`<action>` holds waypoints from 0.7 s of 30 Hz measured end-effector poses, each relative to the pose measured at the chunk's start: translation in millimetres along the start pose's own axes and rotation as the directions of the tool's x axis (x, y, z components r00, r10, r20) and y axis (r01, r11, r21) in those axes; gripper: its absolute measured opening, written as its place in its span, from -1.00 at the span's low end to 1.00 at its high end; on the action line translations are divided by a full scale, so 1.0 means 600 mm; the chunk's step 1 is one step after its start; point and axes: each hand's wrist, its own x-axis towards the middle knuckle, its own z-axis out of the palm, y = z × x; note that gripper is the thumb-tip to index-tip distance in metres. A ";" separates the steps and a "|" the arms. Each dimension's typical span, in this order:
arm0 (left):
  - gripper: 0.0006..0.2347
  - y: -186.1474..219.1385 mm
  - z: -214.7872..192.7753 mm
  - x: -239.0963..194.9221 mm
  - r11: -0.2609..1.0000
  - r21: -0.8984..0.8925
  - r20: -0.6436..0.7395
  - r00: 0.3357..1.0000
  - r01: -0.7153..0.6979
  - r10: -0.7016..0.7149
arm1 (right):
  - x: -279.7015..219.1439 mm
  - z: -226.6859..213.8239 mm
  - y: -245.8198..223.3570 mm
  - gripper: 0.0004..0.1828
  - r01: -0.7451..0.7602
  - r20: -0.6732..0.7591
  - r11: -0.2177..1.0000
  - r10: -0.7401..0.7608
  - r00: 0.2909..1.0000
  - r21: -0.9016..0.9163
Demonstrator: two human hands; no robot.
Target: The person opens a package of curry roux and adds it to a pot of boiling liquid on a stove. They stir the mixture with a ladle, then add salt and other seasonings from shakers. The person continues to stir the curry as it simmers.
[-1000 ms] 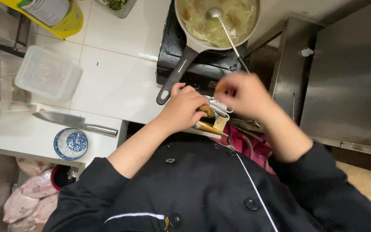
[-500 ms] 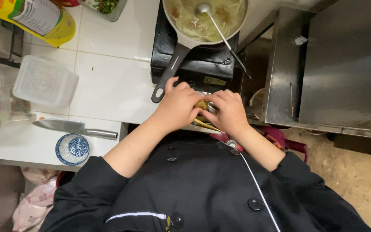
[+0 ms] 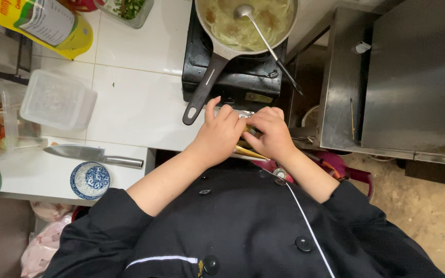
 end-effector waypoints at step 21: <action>-0.68 -0.029 0.032 -0.053 0.957 -0.275 -0.280 0.946 0.085 -0.165 | 0.032 -0.055 -0.021 -0.19 -0.061 0.336 0.998 0.049 0.940 0.023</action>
